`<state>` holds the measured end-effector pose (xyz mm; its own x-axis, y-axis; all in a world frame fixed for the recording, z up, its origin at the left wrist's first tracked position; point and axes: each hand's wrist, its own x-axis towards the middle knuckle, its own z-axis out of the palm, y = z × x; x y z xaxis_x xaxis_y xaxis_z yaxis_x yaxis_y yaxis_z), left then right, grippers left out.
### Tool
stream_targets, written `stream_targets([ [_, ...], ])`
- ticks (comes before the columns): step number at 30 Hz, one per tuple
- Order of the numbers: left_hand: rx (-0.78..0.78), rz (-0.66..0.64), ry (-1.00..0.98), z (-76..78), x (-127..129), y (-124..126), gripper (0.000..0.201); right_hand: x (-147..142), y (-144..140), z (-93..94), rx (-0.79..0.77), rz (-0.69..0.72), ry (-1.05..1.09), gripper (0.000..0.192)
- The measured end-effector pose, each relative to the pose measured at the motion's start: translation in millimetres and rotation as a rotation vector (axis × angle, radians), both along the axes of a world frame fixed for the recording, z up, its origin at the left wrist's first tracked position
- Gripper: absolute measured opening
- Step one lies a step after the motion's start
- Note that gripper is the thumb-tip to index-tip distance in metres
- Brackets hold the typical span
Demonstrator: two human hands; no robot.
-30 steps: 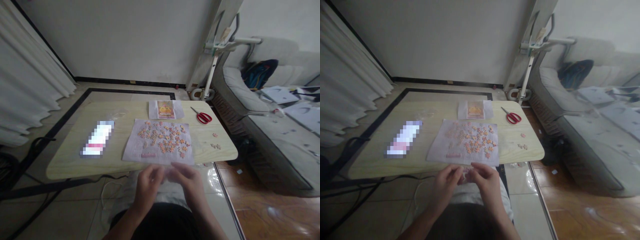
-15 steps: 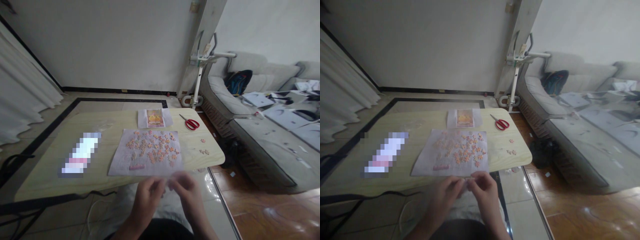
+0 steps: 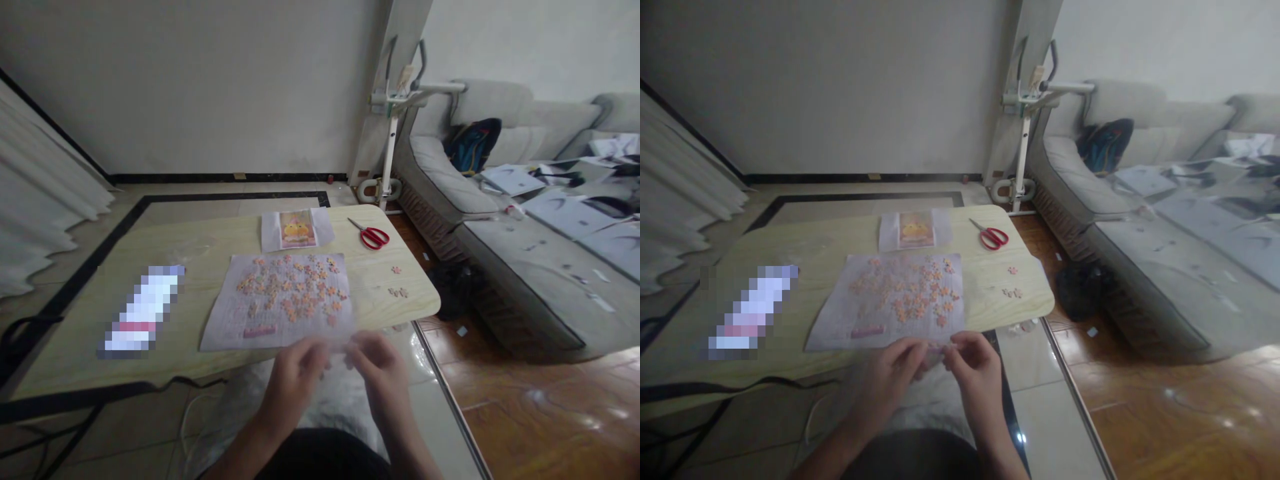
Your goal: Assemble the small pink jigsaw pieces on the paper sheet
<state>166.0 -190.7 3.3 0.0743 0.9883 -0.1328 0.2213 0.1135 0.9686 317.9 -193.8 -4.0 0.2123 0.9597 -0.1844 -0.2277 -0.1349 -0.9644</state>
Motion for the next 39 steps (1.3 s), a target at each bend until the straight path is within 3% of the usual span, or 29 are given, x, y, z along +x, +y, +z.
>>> stream_targets([
  [4,0.075,0.070,0.037,10.0,-4,16,0.036,3,0,3.2,0.000,-0.019,-0.016,0.021],
  [7,0.245,0.089,0.151,19.2,8,46,0.029,12,-2,4.1,-0.010,-0.032,-0.025,0.021],
  [10,0.437,-0.094,0.480,26.4,41,89,0.027,27,-4,4.7,-0.040,-0.096,-0.031,0.024],
  [12,0.476,-0.181,0.529,27.8,72,118,0.021,38,-5,5.2,-0.055,-0.173,-0.025,0.026],
  [17,0.478,-0.327,0.649,16.7,144,167,0.021,64,-8,5.9,0.014,-0.339,0.077,0.027],
  [22,0.416,-0.420,0.683,-3.0,169,183,0.018,84,-11,2.3,-0.001,-0.419,0.048,0.031],
  [27,0.365,-0.416,0.582,-13.3,172,195,0.014,94,-8,-3.2,-0.023,-0.429,0.010,0.033],
  [32,0.343,-0.347,0.324,4.8,154,187,0.004,94,0,1.2,0.013,-0.404,-0.003,0.030],
  [37,0.289,-0.222,0.090,26.1,80,128,0.022,72,18,8.8,0.078,-0.357,0.048,0.029],
  [39,0.217,-0.077,-0.024,26.8,44,98,0.024,55,25,8.9,0.089,-0.300,0.089,0.029],
])
